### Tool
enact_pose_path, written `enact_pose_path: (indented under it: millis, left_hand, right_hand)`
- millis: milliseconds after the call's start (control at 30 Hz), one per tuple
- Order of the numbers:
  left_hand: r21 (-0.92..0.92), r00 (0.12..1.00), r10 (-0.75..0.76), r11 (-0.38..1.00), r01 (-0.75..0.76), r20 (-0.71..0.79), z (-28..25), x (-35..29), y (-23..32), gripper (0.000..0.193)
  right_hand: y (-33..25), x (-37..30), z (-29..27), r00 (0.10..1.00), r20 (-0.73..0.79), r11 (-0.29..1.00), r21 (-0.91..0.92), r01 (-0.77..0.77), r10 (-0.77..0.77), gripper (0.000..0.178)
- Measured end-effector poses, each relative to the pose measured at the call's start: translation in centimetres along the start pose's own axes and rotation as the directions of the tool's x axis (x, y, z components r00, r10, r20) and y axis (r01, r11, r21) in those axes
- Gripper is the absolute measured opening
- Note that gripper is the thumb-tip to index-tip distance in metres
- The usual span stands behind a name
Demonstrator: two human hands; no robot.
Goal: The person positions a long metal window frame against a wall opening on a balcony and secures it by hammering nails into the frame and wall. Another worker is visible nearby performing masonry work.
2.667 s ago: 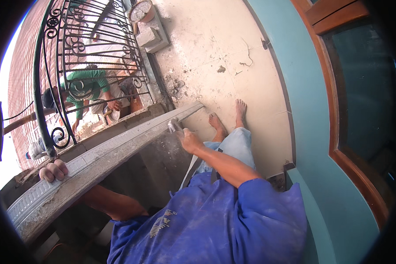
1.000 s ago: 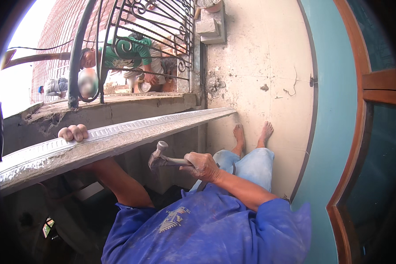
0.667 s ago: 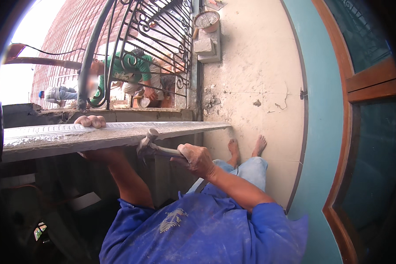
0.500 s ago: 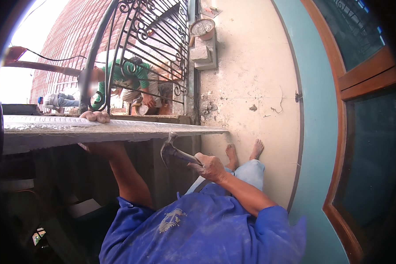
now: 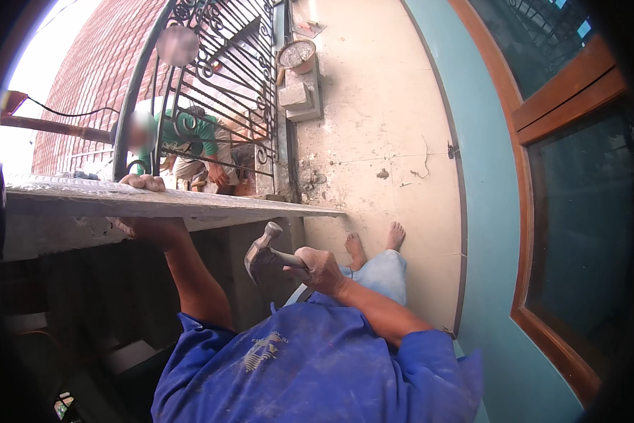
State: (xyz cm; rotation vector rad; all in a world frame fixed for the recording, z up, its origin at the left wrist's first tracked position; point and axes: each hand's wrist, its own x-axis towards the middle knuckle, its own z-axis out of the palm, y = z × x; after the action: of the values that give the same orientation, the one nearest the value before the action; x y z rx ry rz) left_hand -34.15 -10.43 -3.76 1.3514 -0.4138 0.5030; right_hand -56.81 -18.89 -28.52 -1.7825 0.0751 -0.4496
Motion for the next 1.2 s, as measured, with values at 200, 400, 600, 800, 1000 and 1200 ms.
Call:
enact_pose_path:
  millis: [200,400,600,800,1000,1200]
  left_hand:
    - [-0.209,0.997,0.066,0.975,-0.073,-0.04,-0.3,-0.9,-0.8,0.021]
    - [0.001,0.955,0.172,0.984,-0.177,-0.24,-1.6,-1.2,-1.7,0.012]
    - [-0.256,0.999,0.026,0.967,-0.016,0.039,-2.9,-2.3,-0.1,0.008]
    - [-0.336,0.975,0.0,0.939,0.076,0.222,-5.5,0.2,-0.8,0.007]
    - [-0.21,0.986,0.149,0.964,-0.16,-0.069,-3.9,-0.6,-1.6,0.045]
    - [-0.187,0.959,0.109,0.969,-0.161,-0.263,-7.5,-3.0,2.8,0.058]
  right_hand:
    - [-1.6,2.7,0.7,0.959,0.031,0.957,0.071,-0.282,0.28,0.013]
    - [-7.0,8.4,-0.7,0.986,-0.151,0.952,0.306,-0.025,0.074,0.035]
    - [-11.2,14.7,-0.2,0.989,0.149,0.945,0.322,-0.065,0.017,0.038]
    - [-10.8,16.6,1.0,0.961,0.217,0.947,0.306,0.099,-0.17,0.015]
    - [-6.5,18.9,-1.9,0.939,0.342,0.868,0.475,-0.141,-0.034,0.028]
    - [1.0,21.9,-10.8,0.855,0.354,0.922,-0.073,-0.379,0.379,0.019]
